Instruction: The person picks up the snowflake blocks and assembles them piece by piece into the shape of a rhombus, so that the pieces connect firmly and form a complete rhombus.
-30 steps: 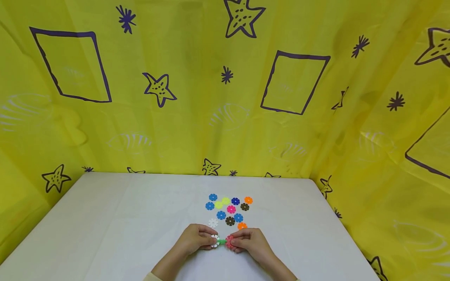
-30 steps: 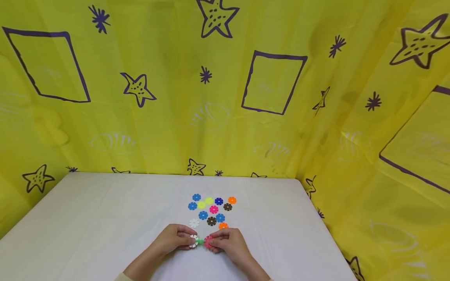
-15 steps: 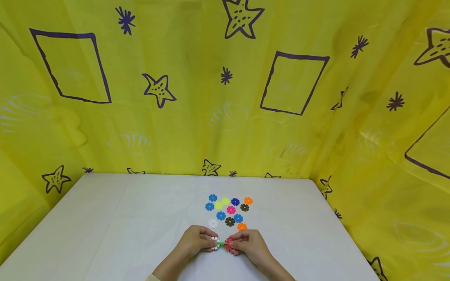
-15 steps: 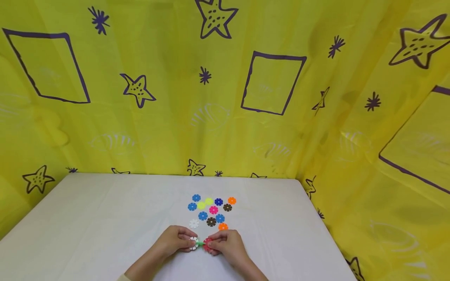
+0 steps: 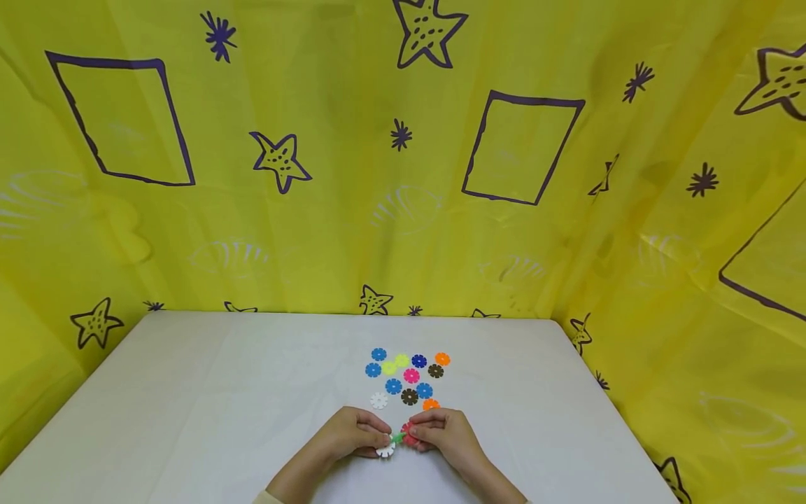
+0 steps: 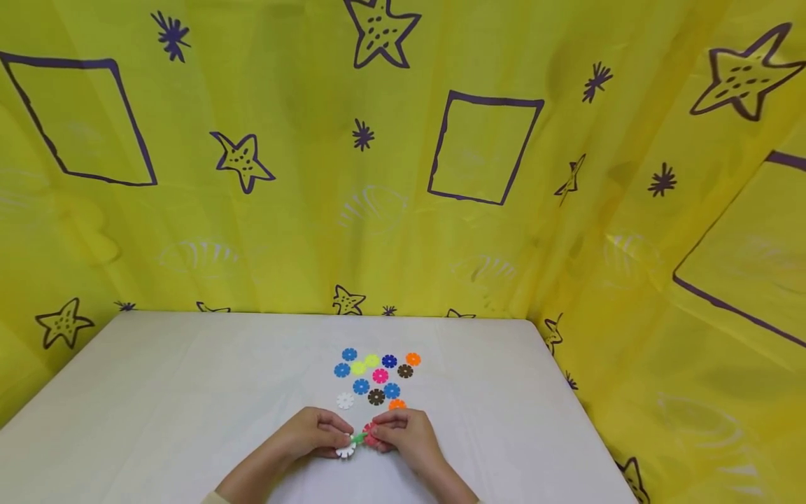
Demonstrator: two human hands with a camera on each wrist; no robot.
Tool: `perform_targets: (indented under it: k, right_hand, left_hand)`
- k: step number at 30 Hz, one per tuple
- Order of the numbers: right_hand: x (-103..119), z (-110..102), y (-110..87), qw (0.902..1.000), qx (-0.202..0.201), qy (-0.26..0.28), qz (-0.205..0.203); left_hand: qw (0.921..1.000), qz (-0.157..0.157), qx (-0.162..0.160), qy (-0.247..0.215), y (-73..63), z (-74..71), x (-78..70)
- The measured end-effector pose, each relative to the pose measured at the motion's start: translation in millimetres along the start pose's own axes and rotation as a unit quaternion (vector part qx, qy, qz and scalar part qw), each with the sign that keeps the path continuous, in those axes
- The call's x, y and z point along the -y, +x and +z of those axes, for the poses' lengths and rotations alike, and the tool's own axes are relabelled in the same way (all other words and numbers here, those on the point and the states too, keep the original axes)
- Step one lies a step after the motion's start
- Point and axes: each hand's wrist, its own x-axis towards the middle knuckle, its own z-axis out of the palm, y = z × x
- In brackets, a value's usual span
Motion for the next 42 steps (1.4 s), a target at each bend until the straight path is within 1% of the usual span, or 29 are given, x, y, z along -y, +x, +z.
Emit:
perform_targets:
  k: [7, 10, 16, 21, 30, 33, 38, 42]
  right_hand:
    - [1.2, -0.1, 0.0, 1.0, 0.008, 0.003, 0.004]
    - [1.0, 0.3, 0.1, 0.9999, 0.012, 0.006, 0.001]
    - [0.9, 2.7, 0.5, 0.9995, 0.027, 0.016, -0.004]
    - [0.8, 3.9, 0.9, 0.9994, 0.033, 0.01, -0.006]
    - [0.6, 5.4, 0.2, 0.999, 0.043, 0.007, -0.008]
    - [-0.2, 6.9, -0.2, 0.9988, 0.048, -0.002, -0.011]
    - [-0.3, 11.9, -1.4, 0.998, 0.056, -0.024, -0.018]
    - [1.2, 14.8, -2.9, 0.9982, 0.051, -0.028, -0.018]
  left_hand:
    - [0.9999, -0.004, 0.004, 0.014, 0.0, 0.6, -0.5]
    - [0.9997, -0.001, 0.002, 0.025, -0.1, 0.5, -0.7]
    - [0.998, 0.009, -0.009, 0.062, -0.8, 0.9, -1.3]
    - [0.9973, 0.011, -0.007, 0.072, -0.8, 2.3, -2.1]
    - [0.9966, 0.011, -0.012, 0.081, -1.1, 2.3, -1.3]
    - [0.9969, 0.014, -0.006, 0.077, -1.1, 1.2, -1.0]
    - [0.998, 0.023, 0.013, 0.058, -1.7, -0.4, -2.2]
    - [0.998, 0.027, 0.02, 0.053, -1.7, -0.3, -2.5]
